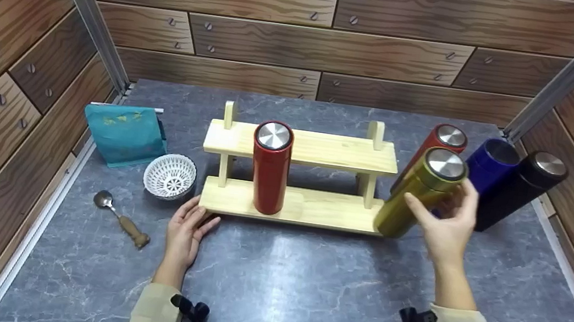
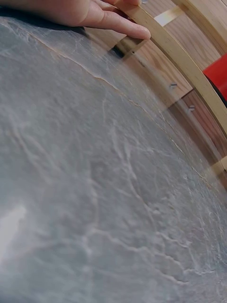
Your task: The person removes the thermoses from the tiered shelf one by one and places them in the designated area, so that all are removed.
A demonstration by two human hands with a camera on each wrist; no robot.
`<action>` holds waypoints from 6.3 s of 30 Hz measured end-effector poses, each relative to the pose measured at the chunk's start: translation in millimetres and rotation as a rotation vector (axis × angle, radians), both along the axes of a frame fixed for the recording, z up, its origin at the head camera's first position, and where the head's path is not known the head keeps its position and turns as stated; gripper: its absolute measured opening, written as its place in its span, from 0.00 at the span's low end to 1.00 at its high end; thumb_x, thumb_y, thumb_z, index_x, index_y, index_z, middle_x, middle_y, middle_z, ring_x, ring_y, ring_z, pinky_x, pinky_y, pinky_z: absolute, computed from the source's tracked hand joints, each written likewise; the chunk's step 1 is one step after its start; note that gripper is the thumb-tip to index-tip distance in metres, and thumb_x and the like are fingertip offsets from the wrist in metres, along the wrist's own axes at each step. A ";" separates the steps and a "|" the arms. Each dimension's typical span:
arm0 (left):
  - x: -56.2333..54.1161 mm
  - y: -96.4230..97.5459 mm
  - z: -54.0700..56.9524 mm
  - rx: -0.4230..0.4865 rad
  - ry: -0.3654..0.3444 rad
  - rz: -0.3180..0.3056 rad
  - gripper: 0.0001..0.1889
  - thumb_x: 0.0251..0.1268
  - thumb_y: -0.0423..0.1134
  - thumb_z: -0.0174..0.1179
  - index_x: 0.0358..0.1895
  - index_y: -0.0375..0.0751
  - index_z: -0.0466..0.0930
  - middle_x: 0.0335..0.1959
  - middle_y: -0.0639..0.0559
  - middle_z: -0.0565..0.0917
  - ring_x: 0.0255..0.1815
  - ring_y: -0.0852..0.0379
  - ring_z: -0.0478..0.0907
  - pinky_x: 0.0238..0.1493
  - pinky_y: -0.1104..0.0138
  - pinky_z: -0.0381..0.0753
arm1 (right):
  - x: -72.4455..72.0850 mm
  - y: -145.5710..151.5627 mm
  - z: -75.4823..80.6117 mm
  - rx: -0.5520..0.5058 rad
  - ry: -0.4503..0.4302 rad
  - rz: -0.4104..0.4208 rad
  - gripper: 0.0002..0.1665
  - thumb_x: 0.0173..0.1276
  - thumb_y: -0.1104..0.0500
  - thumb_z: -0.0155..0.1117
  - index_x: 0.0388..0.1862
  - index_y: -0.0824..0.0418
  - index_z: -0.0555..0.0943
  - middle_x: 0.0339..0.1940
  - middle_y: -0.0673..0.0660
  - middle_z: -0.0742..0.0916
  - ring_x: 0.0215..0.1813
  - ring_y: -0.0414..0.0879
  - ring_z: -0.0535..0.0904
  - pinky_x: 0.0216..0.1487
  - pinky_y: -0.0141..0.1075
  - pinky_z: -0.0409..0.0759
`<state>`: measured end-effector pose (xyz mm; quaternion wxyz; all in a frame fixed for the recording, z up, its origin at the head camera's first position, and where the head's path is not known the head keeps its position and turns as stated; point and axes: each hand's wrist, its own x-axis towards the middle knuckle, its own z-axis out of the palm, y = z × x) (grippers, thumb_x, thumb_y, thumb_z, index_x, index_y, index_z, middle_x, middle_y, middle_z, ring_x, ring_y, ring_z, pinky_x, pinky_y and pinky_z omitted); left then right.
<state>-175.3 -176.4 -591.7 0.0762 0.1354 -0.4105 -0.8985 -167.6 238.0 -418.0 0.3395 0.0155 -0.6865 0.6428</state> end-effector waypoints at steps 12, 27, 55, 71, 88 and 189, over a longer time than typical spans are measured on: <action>0.1 -0.6 -1.8 0.003 0.001 0.008 0.22 0.64 0.25 0.55 0.61 0.32 0.65 0.51 0.41 0.74 0.48 0.48 0.78 0.48 0.52 0.81 | -19.0 40.6 -23.1 -0.103 -0.028 -0.103 0.47 0.40 0.75 0.76 0.61 0.58 0.67 0.49 0.57 0.78 0.49 0.49 0.73 0.44 0.32 0.74; -0.7 0.3 -0.3 -0.001 -0.008 0.005 0.22 0.64 0.25 0.54 0.61 0.31 0.65 0.52 0.41 0.74 0.48 0.48 0.77 0.49 0.52 0.81 | -19.6 37.9 -40.3 -0.091 -0.087 -0.137 0.46 0.43 0.74 0.75 0.62 0.59 0.65 0.50 0.56 0.76 0.51 0.48 0.72 0.46 0.32 0.73; -1.9 0.7 0.5 0.001 -0.009 0.004 0.22 0.63 0.26 0.56 0.61 0.32 0.65 0.53 0.40 0.73 0.49 0.48 0.78 0.50 0.52 0.80 | -23.7 37.1 -57.9 -0.102 -0.102 -0.113 0.46 0.43 0.75 0.74 0.61 0.59 0.65 0.49 0.55 0.75 0.51 0.48 0.71 0.51 0.34 0.73; 0.0 -0.2 -0.6 0.007 0.003 0.016 0.23 0.62 0.25 0.56 0.61 0.30 0.65 0.51 0.40 0.74 0.47 0.48 0.78 0.48 0.52 0.81 | -19.8 48.5 -70.9 -0.302 0.051 -0.025 0.45 0.45 0.82 0.68 0.63 0.65 0.63 0.54 0.62 0.75 0.54 0.53 0.72 0.51 0.35 0.76; 0.4 0.7 0.1 0.019 0.001 0.008 0.22 0.63 0.25 0.54 0.61 0.31 0.65 0.50 0.41 0.74 0.47 0.49 0.78 0.49 0.51 0.80 | 4.1 45.4 -72.9 -0.356 0.170 0.017 0.38 0.47 0.83 0.65 0.59 0.68 0.66 0.53 0.69 0.76 0.52 0.58 0.74 0.47 0.35 0.80; 0.1 0.5 -2.9 -0.021 0.018 0.010 0.25 0.63 0.26 0.56 0.63 0.30 0.63 0.52 0.41 0.73 0.48 0.48 0.78 0.48 0.51 0.81 | -26.0 -177.3 -18.9 0.060 -0.073 0.554 0.43 0.53 0.70 0.70 0.65 0.72 0.59 0.60 0.69 0.72 0.61 0.61 0.69 0.61 0.54 0.69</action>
